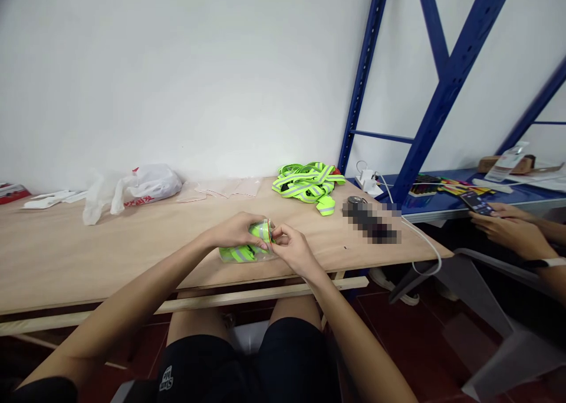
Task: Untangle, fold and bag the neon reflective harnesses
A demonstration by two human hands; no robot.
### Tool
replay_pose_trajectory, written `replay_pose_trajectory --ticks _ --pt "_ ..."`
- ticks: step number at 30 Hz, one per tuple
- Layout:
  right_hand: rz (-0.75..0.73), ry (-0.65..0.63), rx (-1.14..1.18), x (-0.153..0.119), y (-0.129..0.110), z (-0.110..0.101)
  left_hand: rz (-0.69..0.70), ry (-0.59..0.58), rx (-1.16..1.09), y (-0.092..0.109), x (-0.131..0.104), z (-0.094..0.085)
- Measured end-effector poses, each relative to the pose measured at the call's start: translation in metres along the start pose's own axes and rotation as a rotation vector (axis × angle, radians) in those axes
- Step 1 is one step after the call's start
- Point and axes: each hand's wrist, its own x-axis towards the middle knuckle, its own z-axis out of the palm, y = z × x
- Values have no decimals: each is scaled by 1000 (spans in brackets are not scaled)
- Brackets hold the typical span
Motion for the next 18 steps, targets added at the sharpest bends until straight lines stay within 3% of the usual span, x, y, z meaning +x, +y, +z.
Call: replay_pose_trajectory --ticks 10,18 --pt "-100 -14 -125 0 9 4 93 -10 -79 10 -16 0" --pt "-53 29 -94 1 -4 8 112 53 -74 10 -21 5"
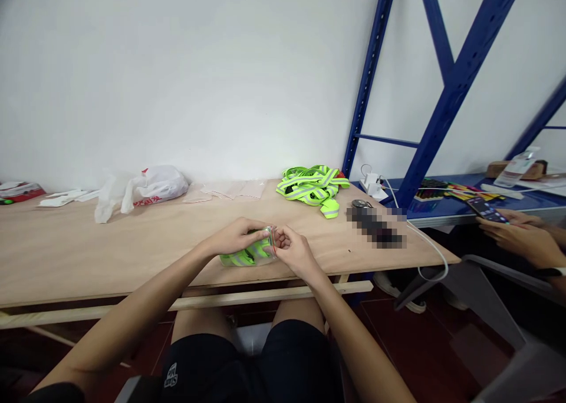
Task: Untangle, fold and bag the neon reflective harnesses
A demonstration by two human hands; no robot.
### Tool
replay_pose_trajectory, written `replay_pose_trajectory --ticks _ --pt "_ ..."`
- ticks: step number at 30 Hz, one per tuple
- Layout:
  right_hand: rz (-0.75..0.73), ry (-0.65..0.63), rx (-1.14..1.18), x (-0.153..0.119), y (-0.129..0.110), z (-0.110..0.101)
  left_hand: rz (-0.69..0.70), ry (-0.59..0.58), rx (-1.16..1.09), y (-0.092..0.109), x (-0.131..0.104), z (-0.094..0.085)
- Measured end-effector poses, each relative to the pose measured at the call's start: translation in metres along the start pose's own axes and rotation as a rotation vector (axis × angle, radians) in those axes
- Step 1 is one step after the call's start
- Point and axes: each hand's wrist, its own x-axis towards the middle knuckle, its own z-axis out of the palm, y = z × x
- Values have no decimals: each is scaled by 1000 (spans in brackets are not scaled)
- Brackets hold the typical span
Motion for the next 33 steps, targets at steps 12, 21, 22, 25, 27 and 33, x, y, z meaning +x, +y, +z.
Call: replay_pose_trajectory --ticks 12,21,22,25,27,33 --pt "78 -232 42 -6 -10 -8 -50 56 100 11 6 11" --pt "84 -220 -16 -6 -20 -13 23 117 267 23 13 22" --pt "82 -204 -20 -6 -21 -13 32 128 266 25 14 23" --pt "70 -167 -38 -7 -22 -15 44 158 272 29 18 27" --pt "71 -154 -52 -8 -22 -16 41 172 283 30 19 30" --pt "63 -175 -92 -8 -12 -13 23 209 268 26 20 43"
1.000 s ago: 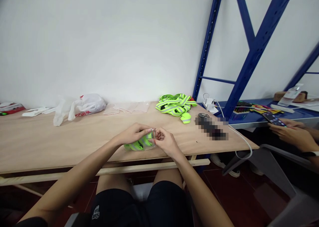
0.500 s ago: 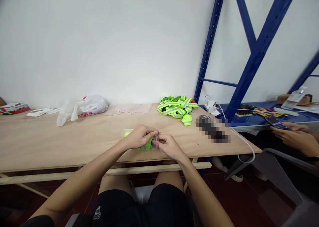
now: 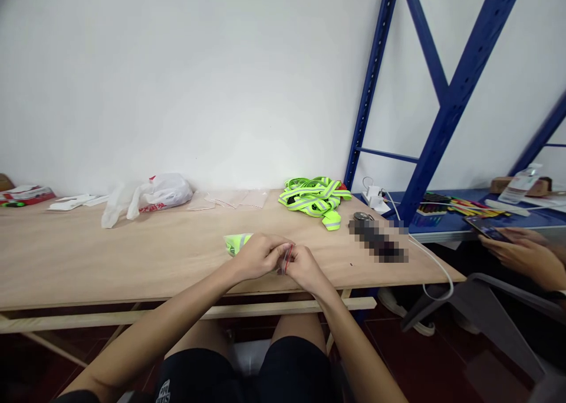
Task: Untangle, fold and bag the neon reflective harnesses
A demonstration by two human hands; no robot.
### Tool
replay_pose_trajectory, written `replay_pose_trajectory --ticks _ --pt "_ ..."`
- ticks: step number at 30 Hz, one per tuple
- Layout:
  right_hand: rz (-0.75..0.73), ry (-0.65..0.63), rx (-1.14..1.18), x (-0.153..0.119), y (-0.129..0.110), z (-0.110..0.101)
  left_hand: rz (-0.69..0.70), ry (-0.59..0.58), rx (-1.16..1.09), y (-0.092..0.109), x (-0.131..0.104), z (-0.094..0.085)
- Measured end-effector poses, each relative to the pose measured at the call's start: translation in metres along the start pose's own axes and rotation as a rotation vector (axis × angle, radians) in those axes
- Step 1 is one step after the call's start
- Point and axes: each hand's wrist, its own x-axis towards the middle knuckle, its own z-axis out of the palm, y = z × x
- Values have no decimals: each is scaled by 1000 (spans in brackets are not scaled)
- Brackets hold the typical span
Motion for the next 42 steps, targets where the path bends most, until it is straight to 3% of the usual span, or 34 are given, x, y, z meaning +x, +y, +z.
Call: replay_pose_trajectory --ticks 7,14,18,23,27,32,37,42 --pt "-118 -57 -128 -3 -11 -10 -61 50 -172 -4 -4 -7" --pt "-195 362 -30 -7 -20 -37 -174 429 -494 -30 -1 -25" --pt "-87 356 70 -3 -15 -36 -306 599 -743 -42 2 -17" --pt "-30 296 163 3 -18 -26 -447 755 -1054 -43 3 -4" --pt "-58 330 198 5 -24 -18 -466 811 -1069 -38 -5 0" --pt "-126 314 84 -2 -34 -11 -402 881 -1031 -27 -26 -2" --pt "-204 332 42 -9 -46 -1 -328 747 -912 -12 -61 -17" --pt "-204 334 78 -12 -53 12 -357 688 -720 -2 -89 -34"
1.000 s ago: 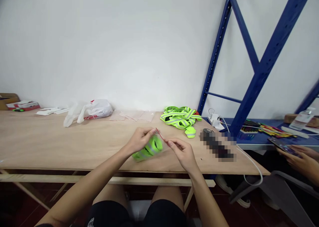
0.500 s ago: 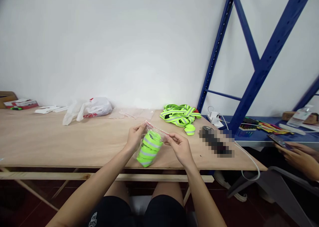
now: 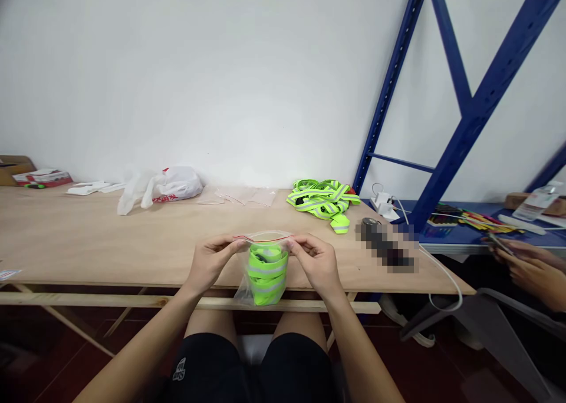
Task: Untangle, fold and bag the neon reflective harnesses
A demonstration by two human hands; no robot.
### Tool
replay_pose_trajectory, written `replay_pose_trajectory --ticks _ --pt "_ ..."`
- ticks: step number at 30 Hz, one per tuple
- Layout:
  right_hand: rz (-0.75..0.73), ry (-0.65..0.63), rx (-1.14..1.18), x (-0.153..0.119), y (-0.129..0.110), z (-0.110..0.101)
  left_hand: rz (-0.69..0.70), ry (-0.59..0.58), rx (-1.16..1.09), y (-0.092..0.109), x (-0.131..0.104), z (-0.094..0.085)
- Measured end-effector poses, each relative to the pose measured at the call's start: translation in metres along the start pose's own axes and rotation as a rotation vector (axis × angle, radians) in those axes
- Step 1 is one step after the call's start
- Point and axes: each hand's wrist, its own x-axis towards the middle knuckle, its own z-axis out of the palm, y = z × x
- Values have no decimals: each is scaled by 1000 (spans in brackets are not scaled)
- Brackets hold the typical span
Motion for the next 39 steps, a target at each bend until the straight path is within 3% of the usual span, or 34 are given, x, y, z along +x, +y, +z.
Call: replay_pose_trajectory --ticks 9,17,24,29,39 --pt "20 -108 9 -8 -14 2 -76 22 -44 10 -13 -16" --pt "-36 -119 -32 -13 -22 7 -33 -132 119 24 -18 -39" --pt "-24 -160 -86 -18 -29 10 52 -84 157 36 -24 -31" --pt "-2 -253 -44 -19 -28 13 3 -76 102 39 -28 -27" --pt "-144 -213 -170 -23 -33 14 -164 -304 143 47 -28 -29"
